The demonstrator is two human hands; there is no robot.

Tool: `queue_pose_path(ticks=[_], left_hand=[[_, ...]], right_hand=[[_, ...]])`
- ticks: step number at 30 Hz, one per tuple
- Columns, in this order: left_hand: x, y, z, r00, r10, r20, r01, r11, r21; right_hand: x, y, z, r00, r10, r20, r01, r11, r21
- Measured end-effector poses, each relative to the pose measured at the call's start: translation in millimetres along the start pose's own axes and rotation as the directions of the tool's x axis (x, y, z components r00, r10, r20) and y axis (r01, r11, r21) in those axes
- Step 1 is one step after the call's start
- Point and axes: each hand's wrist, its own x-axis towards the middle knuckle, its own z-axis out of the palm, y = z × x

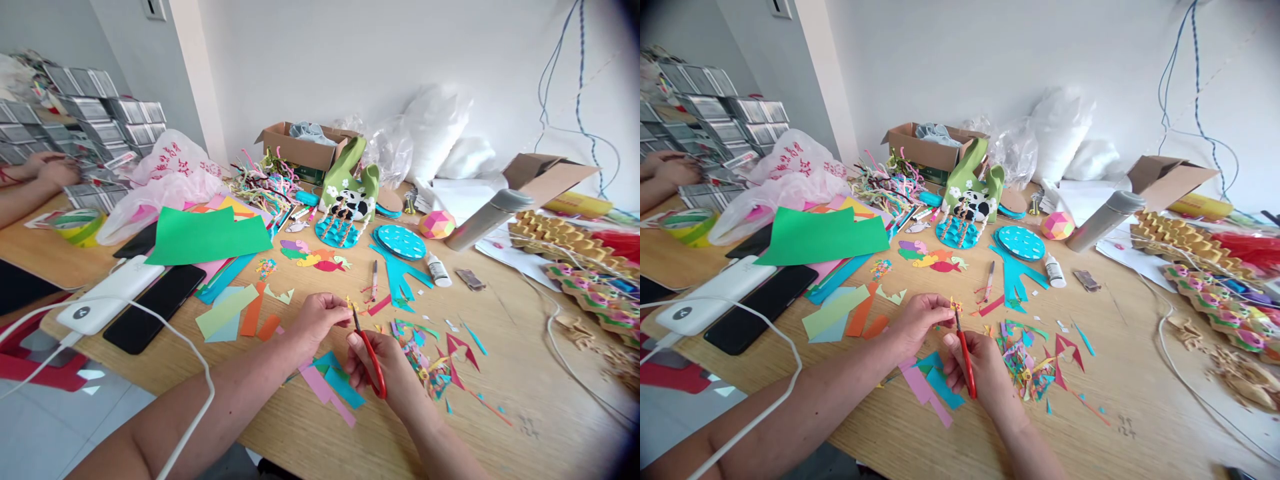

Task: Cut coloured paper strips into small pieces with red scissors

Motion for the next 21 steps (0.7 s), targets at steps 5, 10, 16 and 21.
queue_pose_path(ticks=[5,10,16,21], left_hand=[[0.1,-0.3,0.5,1.0,0.008,-0.005,-0.008,1.0,0.019],[-0.5,0.4,1.0,1.0,-0.006,-0.003,0.006,1.0,0.022],[-0.2,0.0,0.4,1.0,-0.005,-0.008,0.005,1.0,-0.011],[1.0,-1.3,-0.7,1.0,0.008,0.003,-0.008,1.0,-0.015]], right_hand=[[0.1,-0.6,-0.1,1.0,-0.007,-0.005,0.007,1.0,-0.005],[-0.9,-2.3,0.3,1.0,-0.026,-0.012,0.025,0.999,-0.031],[0.2,-1.3,0.4,1.0,-0.006,-0.002,0.006,1.0,-0.012],[-0.3,-1.3,0.7,1.0,-0.005,-0.003,0.005,1.0,0.016]])
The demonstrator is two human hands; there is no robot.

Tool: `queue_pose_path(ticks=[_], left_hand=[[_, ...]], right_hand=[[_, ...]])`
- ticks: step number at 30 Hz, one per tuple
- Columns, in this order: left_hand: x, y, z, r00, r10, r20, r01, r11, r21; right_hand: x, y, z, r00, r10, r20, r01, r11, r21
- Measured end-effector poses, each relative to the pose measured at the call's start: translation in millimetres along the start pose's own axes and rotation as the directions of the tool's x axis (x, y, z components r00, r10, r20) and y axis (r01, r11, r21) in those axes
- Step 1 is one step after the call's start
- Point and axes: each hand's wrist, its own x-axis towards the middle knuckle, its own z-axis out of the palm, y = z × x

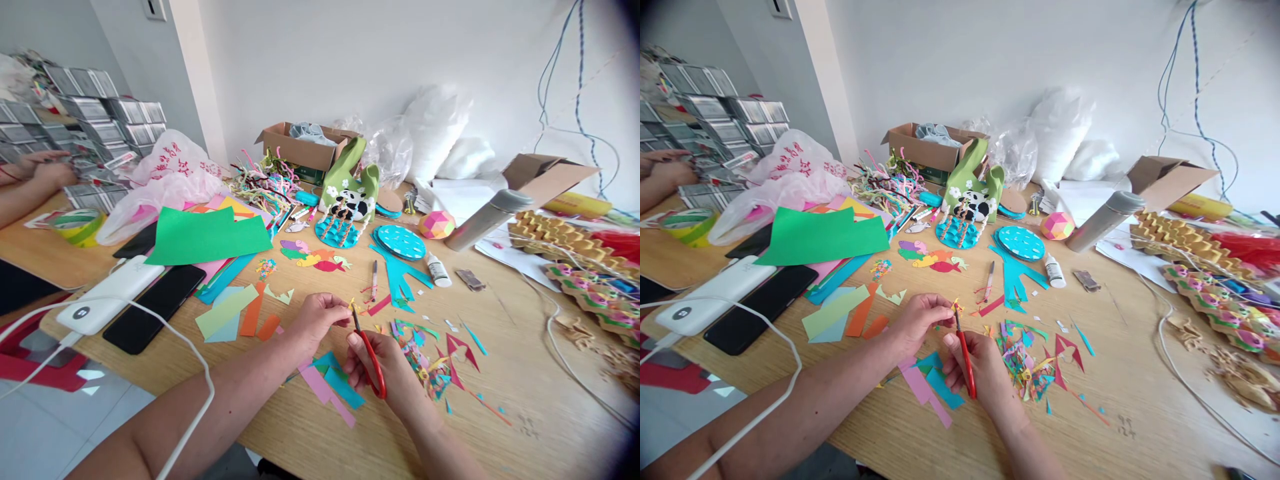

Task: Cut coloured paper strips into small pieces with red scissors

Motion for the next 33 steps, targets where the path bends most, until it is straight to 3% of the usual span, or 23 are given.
queue_pose_path(ticks=[33], left_hand=[[0.5,-0.9,-0.2,1.0,-0.01,0.007,0.01,0.999,0.038]], right_hand=[[0.8,2.2,-0.4,1.0,-0.016,-0.002,0.016,1.0,0.004]])
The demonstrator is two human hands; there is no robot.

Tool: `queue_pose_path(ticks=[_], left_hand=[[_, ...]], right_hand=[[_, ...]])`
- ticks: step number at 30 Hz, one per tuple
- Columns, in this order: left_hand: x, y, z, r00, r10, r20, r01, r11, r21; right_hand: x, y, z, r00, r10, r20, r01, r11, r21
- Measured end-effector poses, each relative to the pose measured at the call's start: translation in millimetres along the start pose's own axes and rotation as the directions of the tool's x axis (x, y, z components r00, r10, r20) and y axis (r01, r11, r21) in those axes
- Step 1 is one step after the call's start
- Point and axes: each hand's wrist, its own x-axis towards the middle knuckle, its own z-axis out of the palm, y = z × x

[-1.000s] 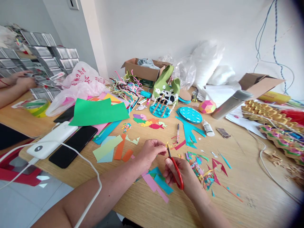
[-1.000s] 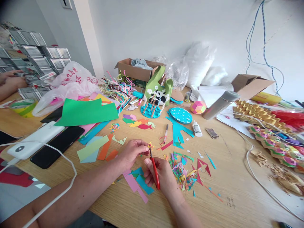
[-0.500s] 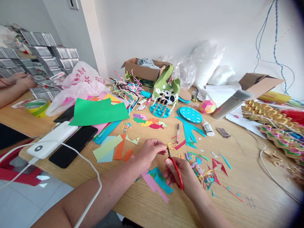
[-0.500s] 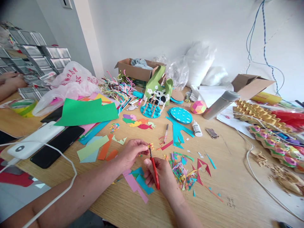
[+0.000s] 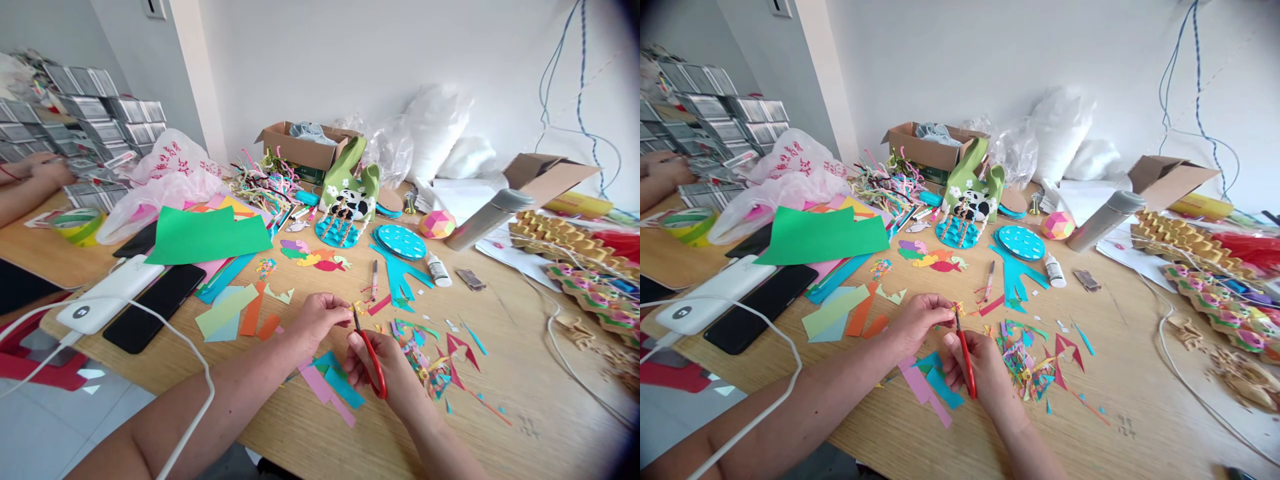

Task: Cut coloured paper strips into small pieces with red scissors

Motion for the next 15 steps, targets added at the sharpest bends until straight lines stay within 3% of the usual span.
queue_pose_path(ticks=[15], left_hand=[[0.7,-1.3,-1.8,1.0,0.013,0.011,-0.013,1.0,-0.022]], right_hand=[[-0.4,-1.2,0.2,1.0,0.005,0.01,-0.005,1.0,-0.017]])
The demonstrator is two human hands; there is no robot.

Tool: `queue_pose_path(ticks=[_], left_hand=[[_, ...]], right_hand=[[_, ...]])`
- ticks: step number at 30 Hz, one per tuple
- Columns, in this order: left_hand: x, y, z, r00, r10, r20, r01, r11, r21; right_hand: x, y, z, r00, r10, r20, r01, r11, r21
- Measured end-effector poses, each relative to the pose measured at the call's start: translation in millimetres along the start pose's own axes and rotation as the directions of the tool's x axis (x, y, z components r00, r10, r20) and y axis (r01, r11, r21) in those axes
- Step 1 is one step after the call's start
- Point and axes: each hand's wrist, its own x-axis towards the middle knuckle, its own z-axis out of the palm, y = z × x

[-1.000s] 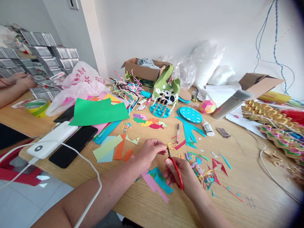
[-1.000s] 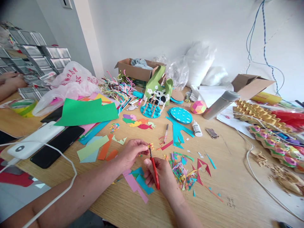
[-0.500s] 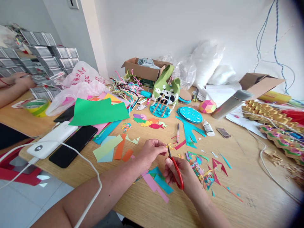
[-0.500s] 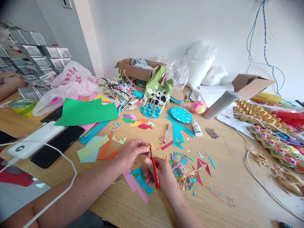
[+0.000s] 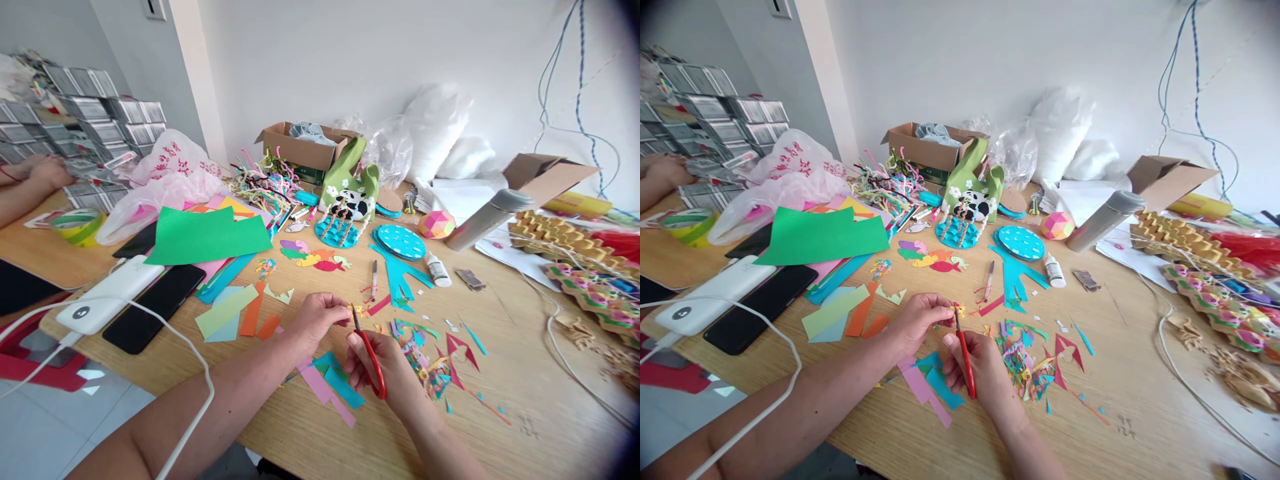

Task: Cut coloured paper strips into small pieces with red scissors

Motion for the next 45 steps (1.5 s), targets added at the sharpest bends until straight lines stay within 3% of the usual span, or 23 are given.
queue_pose_path(ticks=[36,45], left_hand=[[0.2,2.7,-0.6,1.0,0.004,0.001,-0.004,0.998,-0.058],[-0.4,3.6,-0.3,1.0,-0.016,0.007,0.016,1.0,0.013]], right_hand=[[-0.7,-1.5,-0.2,1.0,0.013,0.002,-0.013,1.0,-0.022],[0.2,1.4,-1.2,1.0,0.017,-0.003,-0.017,1.0,-0.012]])
